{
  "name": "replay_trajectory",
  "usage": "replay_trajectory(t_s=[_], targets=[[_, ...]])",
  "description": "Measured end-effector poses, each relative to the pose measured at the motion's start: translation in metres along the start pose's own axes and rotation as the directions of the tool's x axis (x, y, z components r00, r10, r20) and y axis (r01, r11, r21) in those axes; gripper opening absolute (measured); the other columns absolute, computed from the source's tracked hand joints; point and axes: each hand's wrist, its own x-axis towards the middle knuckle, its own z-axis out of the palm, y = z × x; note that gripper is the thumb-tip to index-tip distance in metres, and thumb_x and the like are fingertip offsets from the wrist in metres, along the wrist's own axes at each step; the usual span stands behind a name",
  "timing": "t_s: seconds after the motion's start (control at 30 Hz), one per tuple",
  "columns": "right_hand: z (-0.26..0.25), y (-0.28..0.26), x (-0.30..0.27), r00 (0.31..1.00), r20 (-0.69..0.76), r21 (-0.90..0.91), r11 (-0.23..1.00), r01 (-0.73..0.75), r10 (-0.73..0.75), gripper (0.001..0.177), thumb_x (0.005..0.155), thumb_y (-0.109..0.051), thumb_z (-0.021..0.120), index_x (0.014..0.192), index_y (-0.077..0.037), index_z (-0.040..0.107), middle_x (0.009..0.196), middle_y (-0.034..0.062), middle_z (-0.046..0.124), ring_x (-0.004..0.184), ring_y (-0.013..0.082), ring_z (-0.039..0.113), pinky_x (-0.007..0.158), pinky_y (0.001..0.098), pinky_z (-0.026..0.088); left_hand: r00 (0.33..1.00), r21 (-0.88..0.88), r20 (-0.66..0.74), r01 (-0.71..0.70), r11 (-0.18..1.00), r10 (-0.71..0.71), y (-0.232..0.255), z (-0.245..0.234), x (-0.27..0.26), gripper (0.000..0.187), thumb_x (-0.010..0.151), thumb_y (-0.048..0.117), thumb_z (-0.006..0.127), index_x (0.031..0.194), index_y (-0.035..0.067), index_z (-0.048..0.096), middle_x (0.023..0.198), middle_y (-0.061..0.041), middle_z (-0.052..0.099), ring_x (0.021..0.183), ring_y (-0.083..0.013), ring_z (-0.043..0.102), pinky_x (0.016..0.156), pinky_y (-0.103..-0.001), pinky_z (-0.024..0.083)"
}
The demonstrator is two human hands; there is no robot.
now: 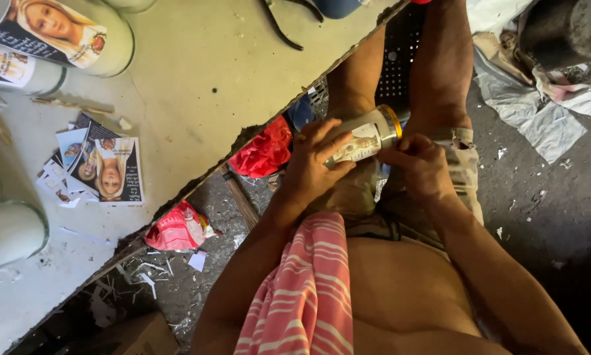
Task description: Applying labels and decorative gold rings to glass candle jars
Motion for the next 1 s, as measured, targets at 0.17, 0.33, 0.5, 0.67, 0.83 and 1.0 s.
replay_trajectory(t_s=[0.17,0.33,0.5,0.67,0.83,1.0], targets=[[0.005,-0.018,-0.014,0.987,-0.059,-0.074,0.987,0.145,-0.150,0.035,0.080,-0.029,0.094,0.083,-0.009,0.065,0.067,0.0072,0.068,0.061,0.0202,0.070,0.061,0.0304,0.053,0.997,-0.151,0.009,0.075,0.986,-0.074,-0.008,-0.004,0.009,0.065,0.068,0.028,0.095,0.128,0.021,0.073,0.131,-0.011,0.065,0.119,-0.0363,0.064,0.095,-0.048,0.054],[0.002,0.004,0.003,0.942,-0.004,-0.368,0.876,0.311,-0.336,0.052,0.088,-0.052,0.087,0.092,-0.004,0.068,0.063,0.0120,0.069,0.071,0.0323,0.074,0.070,0.0446,0.055,0.980,-0.317,0.046,0.197,0.928,-0.193,-0.011,-0.009,0.023,0.063,0.065,0.027,0.096,0.124,0.016,0.076,0.120,-0.013,0.071,0.111,-0.0359,0.069,0.094,-0.045,0.056],[-0.016,-0.058,-0.020,0.673,0.196,-0.634,0.431,0.642,-0.713,0.080,0.072,-0.041,0.092,0.134,-0.002,0.060,0.107,0.0229,0.061,0.106,0.0470,0.066,0.086,0.0563,0.058,0.971,-0.383,0.091,0.238,0.893,-0.219,-0.001,-0.012,0.027,0.061,0.065,0.021,0.095,0.122,0.014,0.076,0.115,-0.015,0.072,0.107,-0.0371,0.070,0.094,-0.046,0.056],[-0.015,-0.094,-0.006,0.516,0.509,-0.604,0.141,0.784,-0.690,0.078,0.075,-0.045,0.083,0.144,-0.016,0.063,0.133,0.0190,0.059,0.118,0.0460,0.059,0.092,0.0565,0.052,0.974,-0.334,0.109,0.226,0.915,-0.201,0.007,-0.011,0.029,0.061,0.067,0.024,0.095,0.123,0.011,0.075,0.121,-0.022,0.070,0.113,-0.0437,0.067,0.099,-0.049,0.054],[0.001,-0.098,0.023,0.627,0.646,-0.715,-0.058,0.696,-0.435,0.103,0.075,-0.071,0.070,0.161,-0.021,0.040,0.148,0.0259,0.055,0.135,0.0541,0.050,0.110,0.0672,0.042,0.970,-0.339,0.053,0.243,0.909,-0.239,0.020,-0.021,0.030,0.061,0.068,0.022,0.093,0.123,0.004,0.074,0.122,-0.032,0.067,0.115,-0.0508,0.065,0.101,-0.052,0.053],[0.012,-0.273,-0.035,-0.152,0.314,-0.103,-0.192,0.976,-0.937,0.023,0.068,-0.003,0.083,0.089,-0.004,0.074,0.117,0.0315,0.036,0.107,0.0579,0.045,0.095,0.0551,0.039,0.961,-0.376,0.028,0.265,0.888,-0.275,0.015,-0.026,0.021,0.060,0.068,0.026,0.093,0.123,0.009,0.075,0.119,-0.022,0.071,0.111,-0.0421,0.069,0.099,-0.046,0.056]])
